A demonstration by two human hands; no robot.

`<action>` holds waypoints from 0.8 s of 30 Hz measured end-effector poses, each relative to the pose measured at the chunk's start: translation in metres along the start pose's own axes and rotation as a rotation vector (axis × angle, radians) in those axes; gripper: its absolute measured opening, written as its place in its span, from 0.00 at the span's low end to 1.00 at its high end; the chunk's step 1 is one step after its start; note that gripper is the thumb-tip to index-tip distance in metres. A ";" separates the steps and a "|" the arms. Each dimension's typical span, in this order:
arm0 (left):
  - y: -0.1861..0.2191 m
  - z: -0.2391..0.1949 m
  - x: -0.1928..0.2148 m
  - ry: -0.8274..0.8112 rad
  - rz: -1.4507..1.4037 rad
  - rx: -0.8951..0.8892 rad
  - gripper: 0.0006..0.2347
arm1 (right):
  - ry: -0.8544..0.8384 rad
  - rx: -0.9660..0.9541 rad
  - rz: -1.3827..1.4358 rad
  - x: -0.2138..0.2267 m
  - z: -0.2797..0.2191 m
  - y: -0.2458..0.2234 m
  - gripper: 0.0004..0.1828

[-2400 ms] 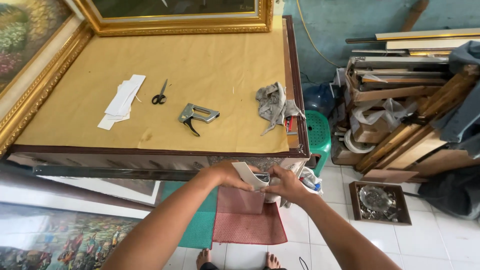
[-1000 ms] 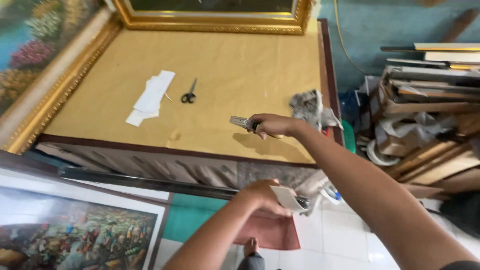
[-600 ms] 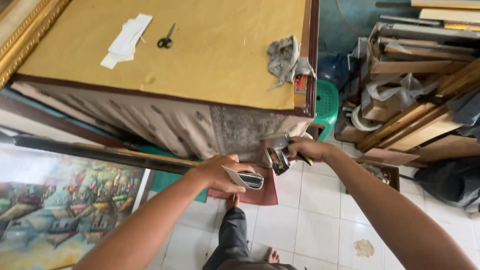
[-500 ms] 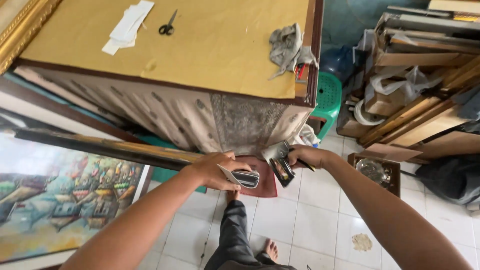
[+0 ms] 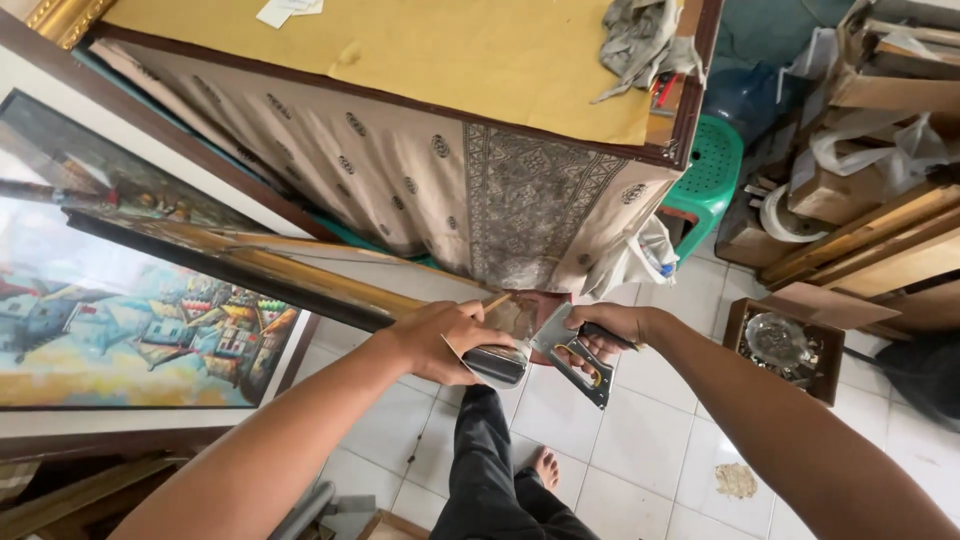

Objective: The person staples white paper strips onto the back of a picture frame using a handheld stapler. They repeatedly pick up strips, align them along the frame edges, and secure them with staples.

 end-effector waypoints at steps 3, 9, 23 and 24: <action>0.005 -0.010 -0.005 0.011 0.042 0.012 0.24 | -0.012 -0.030 -0.038 -0.025 -0.010 -0.008 0.23; 0.007 -0.015 -0.013 -0.012 0.048 0.027 0.24 | 0.011 -0.001 -0.061 -0.026 0.001 0.009 0.22; 0.003 -0.016 -0.030 0.031 0.037 -0.004 0.23 | 0.139 0.081 -0.292 -0.024 -0.019 -0.006 0.19; 0.004 -0.016 -0.032 0.039 0.027 -0.020 0.23 | 0.143 0.069 -0.336 -0.024 -0.024 -0.014 0.17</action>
Point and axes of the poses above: each hand's wrist, its own z-axis towards the middle knuckle, its own x-axis out of the back of the hand, y = z × x, the point moved 4 cm from there along z, towards the middle knuckle, and after that the axes turned 8 degrees about x, right-handed, at the moved point
